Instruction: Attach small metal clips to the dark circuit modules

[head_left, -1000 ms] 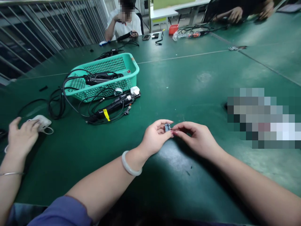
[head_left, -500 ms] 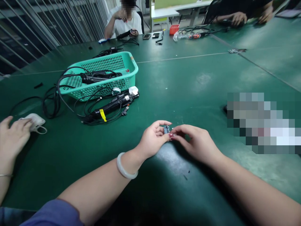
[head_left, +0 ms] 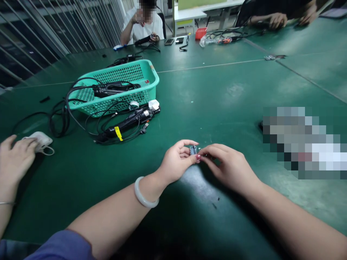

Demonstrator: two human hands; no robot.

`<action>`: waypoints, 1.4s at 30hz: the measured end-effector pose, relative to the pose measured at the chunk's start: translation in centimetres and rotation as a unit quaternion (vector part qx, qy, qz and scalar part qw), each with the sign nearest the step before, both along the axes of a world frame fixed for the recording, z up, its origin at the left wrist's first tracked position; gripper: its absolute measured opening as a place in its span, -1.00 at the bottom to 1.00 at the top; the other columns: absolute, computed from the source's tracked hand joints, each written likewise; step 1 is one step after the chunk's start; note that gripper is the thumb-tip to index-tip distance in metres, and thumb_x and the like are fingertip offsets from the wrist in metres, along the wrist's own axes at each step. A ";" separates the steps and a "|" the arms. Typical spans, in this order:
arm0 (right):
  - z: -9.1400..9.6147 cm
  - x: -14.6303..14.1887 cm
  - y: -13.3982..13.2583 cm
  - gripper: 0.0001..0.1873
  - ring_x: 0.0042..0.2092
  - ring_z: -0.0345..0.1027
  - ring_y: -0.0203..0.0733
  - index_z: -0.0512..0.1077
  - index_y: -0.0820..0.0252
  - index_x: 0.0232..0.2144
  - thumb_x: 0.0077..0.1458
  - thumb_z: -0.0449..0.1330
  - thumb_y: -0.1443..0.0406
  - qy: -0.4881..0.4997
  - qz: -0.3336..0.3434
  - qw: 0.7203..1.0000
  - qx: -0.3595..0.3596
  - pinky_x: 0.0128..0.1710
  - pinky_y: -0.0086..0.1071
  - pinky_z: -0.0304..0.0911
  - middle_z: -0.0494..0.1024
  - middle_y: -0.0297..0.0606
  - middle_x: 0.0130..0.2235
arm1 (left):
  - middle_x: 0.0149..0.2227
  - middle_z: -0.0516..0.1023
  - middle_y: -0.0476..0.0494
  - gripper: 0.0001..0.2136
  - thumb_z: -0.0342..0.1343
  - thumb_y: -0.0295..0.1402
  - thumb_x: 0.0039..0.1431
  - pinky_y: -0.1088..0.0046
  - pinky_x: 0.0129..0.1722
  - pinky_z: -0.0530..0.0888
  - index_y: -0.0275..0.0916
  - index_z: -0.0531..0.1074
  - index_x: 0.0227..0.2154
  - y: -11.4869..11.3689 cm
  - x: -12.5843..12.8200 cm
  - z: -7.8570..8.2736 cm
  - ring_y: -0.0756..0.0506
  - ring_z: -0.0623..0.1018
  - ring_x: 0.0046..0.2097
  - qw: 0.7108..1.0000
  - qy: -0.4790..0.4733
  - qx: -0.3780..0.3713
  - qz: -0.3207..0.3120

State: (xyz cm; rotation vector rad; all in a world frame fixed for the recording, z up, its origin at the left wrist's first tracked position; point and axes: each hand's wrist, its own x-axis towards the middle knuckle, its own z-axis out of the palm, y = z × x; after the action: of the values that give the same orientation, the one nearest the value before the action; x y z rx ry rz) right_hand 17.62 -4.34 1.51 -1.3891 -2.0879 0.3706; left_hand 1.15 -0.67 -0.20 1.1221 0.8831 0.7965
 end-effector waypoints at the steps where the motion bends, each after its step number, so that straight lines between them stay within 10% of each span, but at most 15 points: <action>1: 0.0 0.0 0.0 -0.84 -0.27 0.42 -0.21 0.44 0.12 -0.33 0.16 0.05 0.33 0.001 0.000 1.000 0.001 -0.26 -0.32 0.34 0.55 -0.25 -0.31 | -0.47 0.47 0.00 -0.64 0.27 -0.39 -0.07 0.47 -0.28 0.46 -0.29 0.35 -0.17 0.0 0.0 0.0 0.02 0.54 -0.38 1.000 -0.008 -0.009 0.000; 22: -0.2 0.1 0.1 -0.81 -0.25 0.46 -0.18 0.48 0.13 -0.26 0.15 0.06 0.32 0.002 -0.024 1.000 0.010 -0.23 -0.31 0.37 0.58 -0.23 -0.26 | -0.42 0.53 -0.06 -0.62 0.30 -0.48 -0.14 0.48 -0.26 0.50 -0.32 0.41 -0.18 0.2 0.2 0.0 0.03 0.56 -0.38 0.998 -0.033 -0.054 0.016; 34: -0.8 0.6 0.8 -0.88 -0.34 0.48 -0.22 0.48 0.12 -0.35 0.02 0.19 0.26 0.149 -0.113 0.977 -0.105 -0.28 -0.36 0.37 0.60 -0.32 -0.38 | -0.31 0.57 -0.15 -0.66 0.13 -0.54 0.05 0.49 -0.26 0.50 -0.33 0.41 -0.07 0.3 0.3 0.3 0.02 0.58 -0.34 0.999 -0.003 -0.046 0.020; 42: -0.8 3.2 1.9 -0.84 -0.29 0.49 -0.15 0.57 0.07 -0.36 0.01 0.20 0.25 -0.015 -0.151 0.977 -0.150 -0.24 -0.29 0.35 0.63 -0.34 -0.33 | -0.30 0.56 -0.17 -0.77 0.10 -0.53 0.08 0.47 -0.28 0.50 -0.34 0.39 -0.17 0.3 0.3 0.4 0.01 0.59 -0.36 0.997 -0.002 -0.056 0.050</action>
State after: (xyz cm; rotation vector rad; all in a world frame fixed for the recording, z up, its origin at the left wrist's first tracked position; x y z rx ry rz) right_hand 20.81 -2.44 0.68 -1.8674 -1.8579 0.5565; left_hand 1.41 -0.42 0.23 0.9838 0.9735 0.8209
